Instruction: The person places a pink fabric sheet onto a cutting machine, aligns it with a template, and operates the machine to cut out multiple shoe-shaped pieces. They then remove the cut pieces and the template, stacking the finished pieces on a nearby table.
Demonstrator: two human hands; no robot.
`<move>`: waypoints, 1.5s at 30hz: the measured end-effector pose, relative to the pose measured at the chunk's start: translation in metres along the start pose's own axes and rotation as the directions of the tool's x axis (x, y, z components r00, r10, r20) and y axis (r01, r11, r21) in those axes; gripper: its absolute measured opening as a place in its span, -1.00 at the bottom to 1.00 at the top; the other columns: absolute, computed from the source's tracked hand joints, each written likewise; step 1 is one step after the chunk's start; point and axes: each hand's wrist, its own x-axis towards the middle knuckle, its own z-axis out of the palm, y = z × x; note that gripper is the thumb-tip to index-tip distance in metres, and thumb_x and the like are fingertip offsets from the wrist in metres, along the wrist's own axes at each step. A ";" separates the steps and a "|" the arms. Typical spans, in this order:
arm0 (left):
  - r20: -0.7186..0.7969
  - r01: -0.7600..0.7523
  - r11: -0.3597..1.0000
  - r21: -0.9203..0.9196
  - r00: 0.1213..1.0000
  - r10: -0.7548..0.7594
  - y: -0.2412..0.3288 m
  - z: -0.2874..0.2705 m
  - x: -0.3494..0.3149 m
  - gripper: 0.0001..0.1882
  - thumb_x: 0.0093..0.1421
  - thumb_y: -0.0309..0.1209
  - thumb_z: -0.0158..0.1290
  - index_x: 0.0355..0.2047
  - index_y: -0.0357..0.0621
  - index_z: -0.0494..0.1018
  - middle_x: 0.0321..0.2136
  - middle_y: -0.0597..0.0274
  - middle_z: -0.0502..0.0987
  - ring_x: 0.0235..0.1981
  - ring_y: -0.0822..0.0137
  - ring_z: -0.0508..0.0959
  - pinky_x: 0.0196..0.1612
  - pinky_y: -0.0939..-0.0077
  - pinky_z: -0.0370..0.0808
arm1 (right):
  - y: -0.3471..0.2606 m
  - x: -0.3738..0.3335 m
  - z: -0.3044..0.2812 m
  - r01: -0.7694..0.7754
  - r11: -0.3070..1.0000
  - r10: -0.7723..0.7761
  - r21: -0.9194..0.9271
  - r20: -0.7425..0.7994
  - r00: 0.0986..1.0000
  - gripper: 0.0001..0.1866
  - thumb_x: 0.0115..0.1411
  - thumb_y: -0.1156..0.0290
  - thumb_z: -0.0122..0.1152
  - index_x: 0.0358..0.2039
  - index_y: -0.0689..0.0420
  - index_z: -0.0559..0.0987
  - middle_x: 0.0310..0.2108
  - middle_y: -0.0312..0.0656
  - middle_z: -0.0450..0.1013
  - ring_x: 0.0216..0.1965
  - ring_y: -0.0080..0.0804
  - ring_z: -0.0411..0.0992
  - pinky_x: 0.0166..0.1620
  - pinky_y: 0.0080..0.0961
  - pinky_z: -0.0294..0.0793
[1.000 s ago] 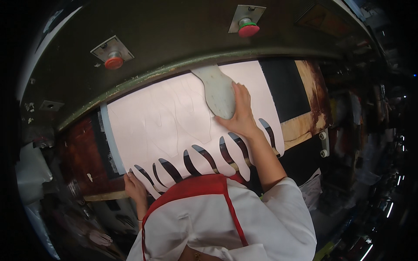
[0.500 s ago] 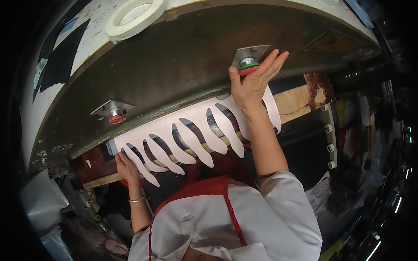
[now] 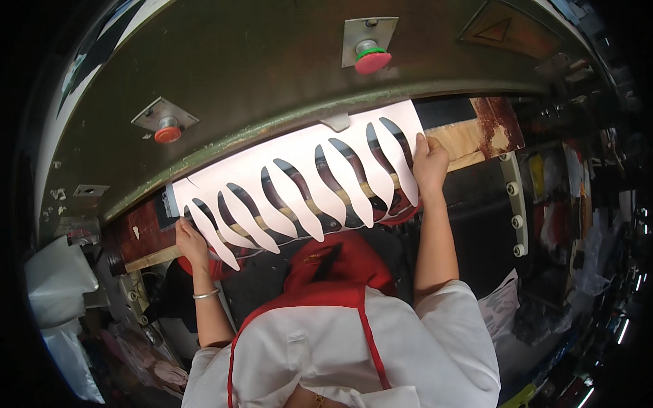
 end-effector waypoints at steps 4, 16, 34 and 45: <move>-0.066 -0.002 0.979 -0.204 0.998 -0.012 -0.003 -0.006 -0.023 -0.61 0.37 -0.24 -0.28 -0.49 -0.28 0.30 -0.67 0.05 0.32 -0.63 0.12 0.35 -0.50 0.26 0.31 | -0.009 -0.019 -0.018 0.129 0.991 -0.132 -0.033 -0.111 0.985 -0.68 0.23 0.26 0.06 -0.37 0.31 0.57 -0.58 0.05 0.46 -0.50 -0.27 0.46 -0.35 -0.36 0.41; -0.107 0.069 0.863 -0.500 0.984 -0.141 -0.001 -0.012 -0.107 -0.61 0.37 -0.22 -0.20 -0.47 -0.29 0.34 -0.61 0.24 0.36 -0.54 0.47 0.33 -0.46 0.47 0.31 | -0.070 -0.057 0.040 0.605 0.787 -0.597 -0.125 0.095 0.797 0.03 -0.36 0.39 0.53 0.20 0.13 0.23 0.05 0.14 0.22 0.14 0.08 0.17 0.17 -0.17 0.21; 0.010 0.172 0.430 -0.886 0.936 -0.353 -0.028 0.006 -0.182 -0.57 0.40 -0.15 -0.23 -0.25 -0.35 0.39 -0.32 0.18 0.48 -0.33 0.43 0.43 -0.24 0.57 0.39 | -0.016 -0.034 -0.055 0.420 0.902 -0.425 -0.097 -0.049 0.904 -0.06 -0.34 0.37 0.51 0.14 0.12 0.30 0.10 0.01 0.27 0.16 -0.10 0.20 0.20 -0.29 0.23; -0.036 0.138 0.550 -0.824 0.955 -0.295 0.015 -0.016 -0.125 -0.58 0.40 -0.19 -0.24 -0.32 -0.35 0.37 -0.38 0.23 0.45 -0.37 0.47 0.38 -0.27 0.59 0.38 | -0.043 0.001 -0.037 0.432 0.900 -0.433 -0.057 -0.018 0.901 0.11 -0.32 0.36 0.51 0.25 0.23 0.09 0.13 0.12 0.20 0.19 0.05 0.14 0.22 -0.22 0.18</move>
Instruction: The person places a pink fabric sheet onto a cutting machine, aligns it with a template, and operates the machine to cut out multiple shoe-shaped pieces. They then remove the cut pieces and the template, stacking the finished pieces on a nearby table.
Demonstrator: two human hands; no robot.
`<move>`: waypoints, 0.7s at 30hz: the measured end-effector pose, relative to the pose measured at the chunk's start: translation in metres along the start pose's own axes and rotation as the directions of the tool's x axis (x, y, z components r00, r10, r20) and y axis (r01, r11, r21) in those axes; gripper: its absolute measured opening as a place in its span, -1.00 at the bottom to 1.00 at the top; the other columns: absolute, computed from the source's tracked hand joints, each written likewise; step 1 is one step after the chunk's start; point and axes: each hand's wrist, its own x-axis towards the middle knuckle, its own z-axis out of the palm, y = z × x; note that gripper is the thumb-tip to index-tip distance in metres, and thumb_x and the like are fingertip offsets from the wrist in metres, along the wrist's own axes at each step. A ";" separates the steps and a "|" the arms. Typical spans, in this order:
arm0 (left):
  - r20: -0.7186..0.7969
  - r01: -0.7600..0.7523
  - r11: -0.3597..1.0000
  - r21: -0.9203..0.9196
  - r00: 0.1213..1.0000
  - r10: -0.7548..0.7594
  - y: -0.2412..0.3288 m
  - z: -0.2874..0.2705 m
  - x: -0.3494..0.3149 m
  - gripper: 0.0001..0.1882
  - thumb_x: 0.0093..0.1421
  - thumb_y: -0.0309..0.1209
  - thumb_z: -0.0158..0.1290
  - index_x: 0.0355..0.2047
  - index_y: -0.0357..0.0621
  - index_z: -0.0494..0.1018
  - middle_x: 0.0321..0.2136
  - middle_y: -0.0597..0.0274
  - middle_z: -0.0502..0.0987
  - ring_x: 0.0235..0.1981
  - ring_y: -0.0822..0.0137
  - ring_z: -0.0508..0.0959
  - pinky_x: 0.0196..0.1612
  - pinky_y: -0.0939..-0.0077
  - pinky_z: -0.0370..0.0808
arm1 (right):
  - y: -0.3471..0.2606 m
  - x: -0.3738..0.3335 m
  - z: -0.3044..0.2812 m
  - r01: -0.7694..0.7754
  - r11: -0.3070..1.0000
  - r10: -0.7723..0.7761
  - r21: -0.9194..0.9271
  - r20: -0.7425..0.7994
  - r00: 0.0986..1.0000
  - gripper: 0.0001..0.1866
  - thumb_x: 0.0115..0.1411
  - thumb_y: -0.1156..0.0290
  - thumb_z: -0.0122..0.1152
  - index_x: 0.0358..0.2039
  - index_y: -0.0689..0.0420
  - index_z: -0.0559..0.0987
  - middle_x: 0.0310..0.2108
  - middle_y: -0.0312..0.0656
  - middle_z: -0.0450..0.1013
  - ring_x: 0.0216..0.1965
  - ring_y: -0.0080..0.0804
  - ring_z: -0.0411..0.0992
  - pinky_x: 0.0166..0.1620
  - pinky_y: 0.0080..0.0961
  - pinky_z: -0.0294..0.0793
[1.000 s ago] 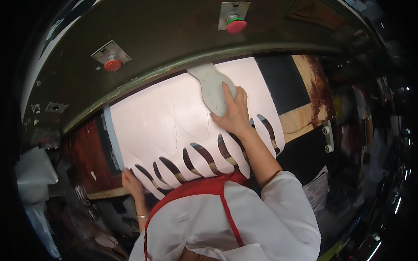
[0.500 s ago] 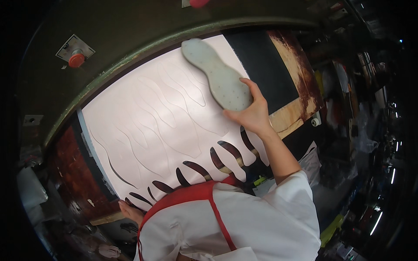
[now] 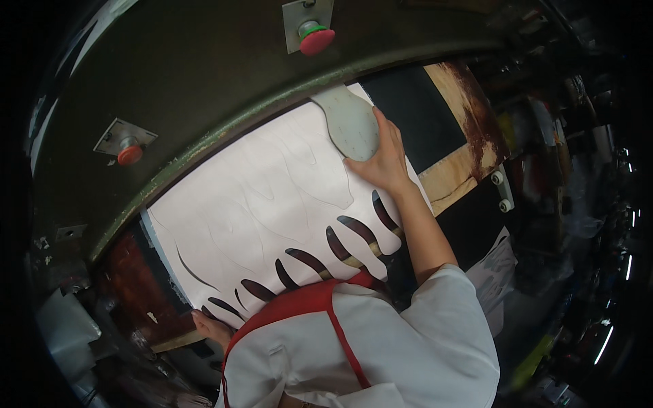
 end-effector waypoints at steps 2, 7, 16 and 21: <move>0.070 -0.045 0.997 0.057 0.997 0.041 0.010 0.005 0.022 -0.60 0.41 -0.21 -0.24 -0.34 -0.35 0.36 -0.39 0.26 0.43 -0.37 0.49 0.36 -0.28 0.60 0.37 | -0.018 0.028 0.004 0.044 0.999 -0.045 -0.020 -0.033 0.998 0.11 -0.26 0.29 0.50 0.26 0.26 0.05 0.16 0.16 0.14 0.20 0.09 0.10 0.23 -0.19 0.13; 0.095 -0.102 0.950 0.296 0.993 0.076 0.013 0.025 0.081 -0.59 0.40 -0.25 -0.21 -0.51 -0.31 0.30 -0.55 0.41 0.28 -0.49 0.54 0.21 -0.42 0.62 0.25 | -0.069 0.118 0.034 0.287 0.934 -0.344 -0.215 -0.316 0.884 0.03 0.05 -0.09 0.20 0.29 0.32 -0.05 0.24 0.36 -0.09 0.26 0.28 -0.08 0.27 -0.03 -0.06; 0.221 -0.216 0.851 0.479 0.968 0.121 0.013 0.068 0.180 -0.61 0.39 -0.27 -0.23 -0.53 -0.28 0.17 -0.62 0.38 0.14 -0.55 0.49 0.13 -0.51 0.55 0.14 | -0.102 0.127 0.107 0.228 0.952 -0.278 -0.202 -0.273 0.921 0.14 0.09 -0.17 0.11 0.28 0.45 -0.25 0.27 0.48 -0.47 0.29 0.45 -0.36 0.27 0.12 -0.24; 0.205 -0.279 0.808 0.519 0.958 0.200 -0.002 0.062 0.203 -0.58 0.39 -0.23 -0.25 -0.51 -0.33 0.22 -0.62 0.30 0.19 -0.54 0.39 0.17 -0.48 0.44 0.20 | -0.056 0.106 0.093 0.076 0.958 -0.145 -0.277 -0.238 0.960 0.04 -0.15 0.05 0.44 0.28 0.12 0.10 0.25 0.36 -0.14 0.23 0.36 -0.06 0.22 0.03 0.03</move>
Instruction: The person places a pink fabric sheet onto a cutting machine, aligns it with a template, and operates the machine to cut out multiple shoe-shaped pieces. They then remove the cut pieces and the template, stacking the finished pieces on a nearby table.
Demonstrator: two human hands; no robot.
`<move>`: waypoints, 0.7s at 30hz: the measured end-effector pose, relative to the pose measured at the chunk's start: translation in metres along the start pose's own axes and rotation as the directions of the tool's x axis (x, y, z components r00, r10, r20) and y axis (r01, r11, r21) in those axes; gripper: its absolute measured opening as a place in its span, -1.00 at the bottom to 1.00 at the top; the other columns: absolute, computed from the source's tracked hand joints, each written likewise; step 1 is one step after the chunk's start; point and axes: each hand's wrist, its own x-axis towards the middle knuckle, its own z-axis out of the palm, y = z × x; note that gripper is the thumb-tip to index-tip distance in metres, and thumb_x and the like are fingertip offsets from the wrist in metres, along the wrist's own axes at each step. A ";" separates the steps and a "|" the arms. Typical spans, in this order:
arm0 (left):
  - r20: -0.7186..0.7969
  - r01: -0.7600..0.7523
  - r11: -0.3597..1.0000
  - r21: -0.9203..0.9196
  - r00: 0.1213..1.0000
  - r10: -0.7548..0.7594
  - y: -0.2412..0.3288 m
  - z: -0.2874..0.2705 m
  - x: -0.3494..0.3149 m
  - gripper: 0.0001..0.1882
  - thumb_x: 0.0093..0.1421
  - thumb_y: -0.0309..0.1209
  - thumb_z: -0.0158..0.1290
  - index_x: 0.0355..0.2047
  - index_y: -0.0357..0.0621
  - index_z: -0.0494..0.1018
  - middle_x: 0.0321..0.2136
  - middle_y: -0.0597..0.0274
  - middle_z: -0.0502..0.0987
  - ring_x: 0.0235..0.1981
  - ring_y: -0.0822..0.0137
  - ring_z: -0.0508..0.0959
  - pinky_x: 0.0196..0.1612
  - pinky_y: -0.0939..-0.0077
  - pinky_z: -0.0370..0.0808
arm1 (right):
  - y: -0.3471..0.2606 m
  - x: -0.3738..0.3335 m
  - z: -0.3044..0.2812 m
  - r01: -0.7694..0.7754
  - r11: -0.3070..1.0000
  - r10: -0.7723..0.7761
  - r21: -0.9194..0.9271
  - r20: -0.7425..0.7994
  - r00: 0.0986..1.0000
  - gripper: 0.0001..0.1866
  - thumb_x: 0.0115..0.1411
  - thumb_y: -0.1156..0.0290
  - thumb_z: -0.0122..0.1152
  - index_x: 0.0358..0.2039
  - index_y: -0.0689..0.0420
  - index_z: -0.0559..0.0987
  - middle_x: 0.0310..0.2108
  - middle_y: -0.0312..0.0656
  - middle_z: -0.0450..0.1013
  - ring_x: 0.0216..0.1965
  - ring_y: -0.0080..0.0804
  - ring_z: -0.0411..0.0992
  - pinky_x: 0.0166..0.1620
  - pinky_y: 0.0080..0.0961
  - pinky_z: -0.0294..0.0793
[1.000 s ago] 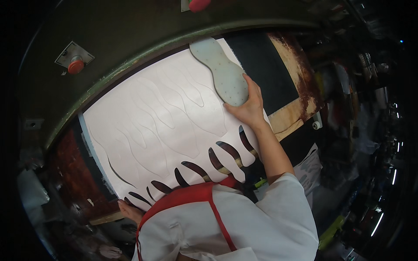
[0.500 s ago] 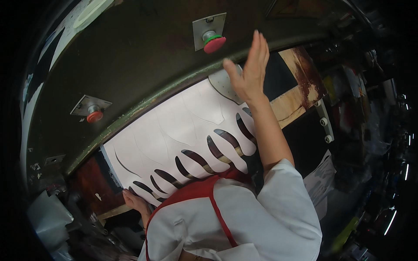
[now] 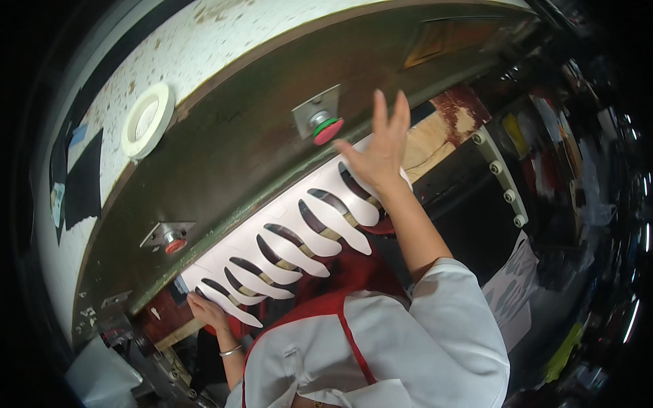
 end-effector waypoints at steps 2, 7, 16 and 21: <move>-0.028 0.009 0.999 0.051 1.000 -0.008 -0.011 0.002 0.004 -0.58 0.38 -0.22 -0.25 -0.50 -0.35 0.24 -0.62 0.19 0.24 -0.54 0.30 0.20 -0.44 0.34 0.25 | 0.022 -0.020 -0.004 -0.490 0.872 0.490 0.019 0.012 0.872 -0.29 -0.04 0.08 0.37 0.05 0.24 0.40 0.04 0.26 0.30 0.03 0.06 0.32 0.02 -0.19 0.33; -0.092 -0.102 0.985 0.139 0.989 0.115 -0.030 0.021 0.030 -0.57 0.37 -0.24 -0.24 -0.18 -0.43 0.44 -0.25 -0.14 0.53 -0.24 0.06 0.50 -0.12 0.28 0.43 | 0.043 -0.062 0.033 -0.697 0.717 0.684 -0.029 0.223 0.694 -0.63 0.09 0.02 0.23 -0.24 0.03 0.63 -0.44 0.04 0.53 -0.34 -0.03 0.54 -0.28 -0.23 0.50; 0.144 -0.469 0.712 0.523 0.872 0.468 -0.061 0.011 -0.009 -0.66 0.34 -0.35 -0.18 -0.14 -0.44 0.43 -0.36 -0.14 0.54 -0.29 -0.07 0.52 -0.26 0.18 0.47 | 0.041 -0.085 0.008 -0.407 0.883 0.445 0.235 -0.139 0.885 -0.74 0.16 0.16 0.15 -0.51 0.05 0.60 -0.60 0.04 0.45 -0.52 0.05 0.47 -0.45 -0.14 0.45; 0.012 -0.265 0.956 0.123 0.964 0.265 -0.142 -0.006 -0.075 -0.72 0.33 -0.39 -0.11 -0.07 -0.29 0.47 -0.23 -0.05 0.56 -0.20 0.11 0.55 -0.18 0.28 0.51 | 0.054 -0.135 -0.058 -0.523 0.848 0.523 -0.081 -0.034 0.852 -0.73 0.10 0.23 0.21 -0.58 0.17 0.56 -0.61 0.01 0.44 -0.49 0.03 0.45 -0.38 -0.13 0.44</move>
